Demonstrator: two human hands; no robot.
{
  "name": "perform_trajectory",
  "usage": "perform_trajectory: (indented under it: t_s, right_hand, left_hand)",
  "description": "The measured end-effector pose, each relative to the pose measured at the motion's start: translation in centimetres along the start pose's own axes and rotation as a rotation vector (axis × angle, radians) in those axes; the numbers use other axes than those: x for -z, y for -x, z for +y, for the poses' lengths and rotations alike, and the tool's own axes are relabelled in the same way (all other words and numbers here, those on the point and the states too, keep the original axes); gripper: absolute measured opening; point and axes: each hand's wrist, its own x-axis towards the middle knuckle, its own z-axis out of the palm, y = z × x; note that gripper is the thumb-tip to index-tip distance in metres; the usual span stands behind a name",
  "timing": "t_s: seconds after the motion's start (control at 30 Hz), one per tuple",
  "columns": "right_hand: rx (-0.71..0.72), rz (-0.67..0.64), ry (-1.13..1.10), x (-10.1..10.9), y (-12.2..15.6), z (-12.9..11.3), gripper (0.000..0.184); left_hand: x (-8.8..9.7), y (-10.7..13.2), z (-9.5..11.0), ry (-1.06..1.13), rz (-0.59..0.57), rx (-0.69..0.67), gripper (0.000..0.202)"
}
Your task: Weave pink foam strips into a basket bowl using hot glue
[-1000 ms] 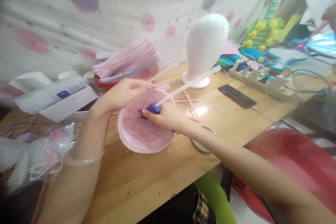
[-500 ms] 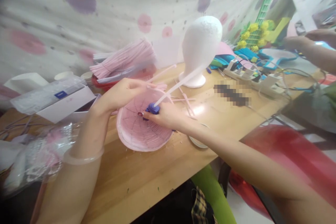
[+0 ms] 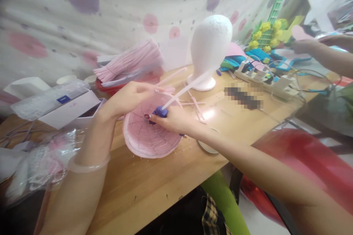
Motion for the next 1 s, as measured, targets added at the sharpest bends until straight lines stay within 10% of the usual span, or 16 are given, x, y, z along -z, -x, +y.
perform_trajectory:
  t_s: [1.0]
  right_hand:
    - [-0.122, -0.117, 0.068, 0.65, 0.36, -0.36, 0.040]
  left_hand:
    - [-0.13, -0.06, -0.05, -0.030, 0.008, -0.008, 0.029]
